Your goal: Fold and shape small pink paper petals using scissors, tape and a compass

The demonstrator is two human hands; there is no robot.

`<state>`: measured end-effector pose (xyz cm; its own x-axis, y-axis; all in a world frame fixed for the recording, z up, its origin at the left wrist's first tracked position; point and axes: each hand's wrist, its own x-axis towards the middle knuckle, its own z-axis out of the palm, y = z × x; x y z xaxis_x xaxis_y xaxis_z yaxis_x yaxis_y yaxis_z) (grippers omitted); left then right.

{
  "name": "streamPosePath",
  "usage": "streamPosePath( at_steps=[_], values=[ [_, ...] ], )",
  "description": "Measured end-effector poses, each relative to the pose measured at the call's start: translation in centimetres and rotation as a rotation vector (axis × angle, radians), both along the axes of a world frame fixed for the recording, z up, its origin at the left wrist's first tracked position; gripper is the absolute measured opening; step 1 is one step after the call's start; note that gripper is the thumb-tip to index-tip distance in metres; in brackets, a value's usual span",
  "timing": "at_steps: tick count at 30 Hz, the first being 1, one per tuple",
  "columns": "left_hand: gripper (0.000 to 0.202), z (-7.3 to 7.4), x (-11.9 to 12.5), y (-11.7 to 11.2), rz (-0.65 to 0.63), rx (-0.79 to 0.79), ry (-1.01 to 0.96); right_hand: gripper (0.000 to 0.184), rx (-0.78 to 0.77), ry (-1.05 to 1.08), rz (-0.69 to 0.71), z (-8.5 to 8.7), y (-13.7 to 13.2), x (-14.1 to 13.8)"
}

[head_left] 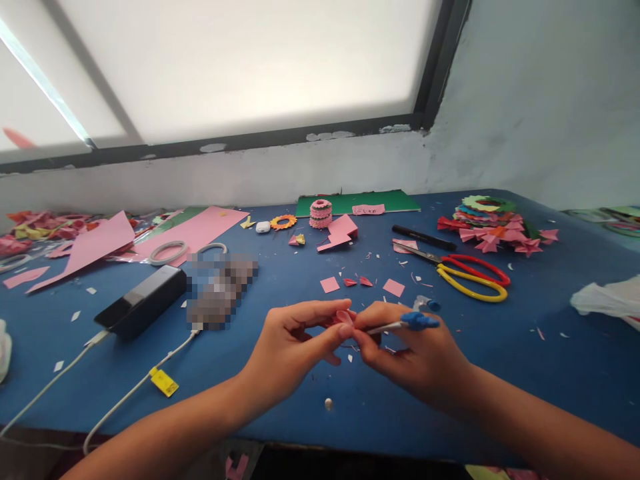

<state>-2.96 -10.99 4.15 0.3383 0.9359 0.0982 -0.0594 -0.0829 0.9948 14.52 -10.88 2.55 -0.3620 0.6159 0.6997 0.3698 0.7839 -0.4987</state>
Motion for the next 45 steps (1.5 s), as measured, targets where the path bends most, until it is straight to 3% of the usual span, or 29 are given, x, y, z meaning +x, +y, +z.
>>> streamPosePath(
  at_steps=[4,11,24,29,37,45],
  values=[
    [0.019,0.31,0.19,-0.02,0.013,-0.048,0.050,0.008,0.147,-0.092,-0.038,-0.35,0.12,-0.16],
    [0.020,0.58,0.30,0.08,0.028,-0.074,0.101,0.008,0.252,-0.188,-0.072,-0.20,0.24,-0.08],
    [0.026,0.43,0.01,-0.02,0.023,0.049,0.189,0.008,0.126,-0.095,-0.064,-0.28,0.17,0.08],
    [0.025,0.59,0.07,-0.14,0.040,0.086,0.240,0.009,0.196,-0.129,-0.070,-0.14,0.02,0.10],
    [0.025,0.58,-0.07,0.10,0.019,0.042,0.248,0.008,0.159,-0.145,-0.054,-0.27,0.04,0.13],
    [0.023,1.01,-0.01,-0.14,0.067,0.157,0.424,0.013,0.162,-0.169,-0.063,-0.15,0.04,-0.02]
  ],
)
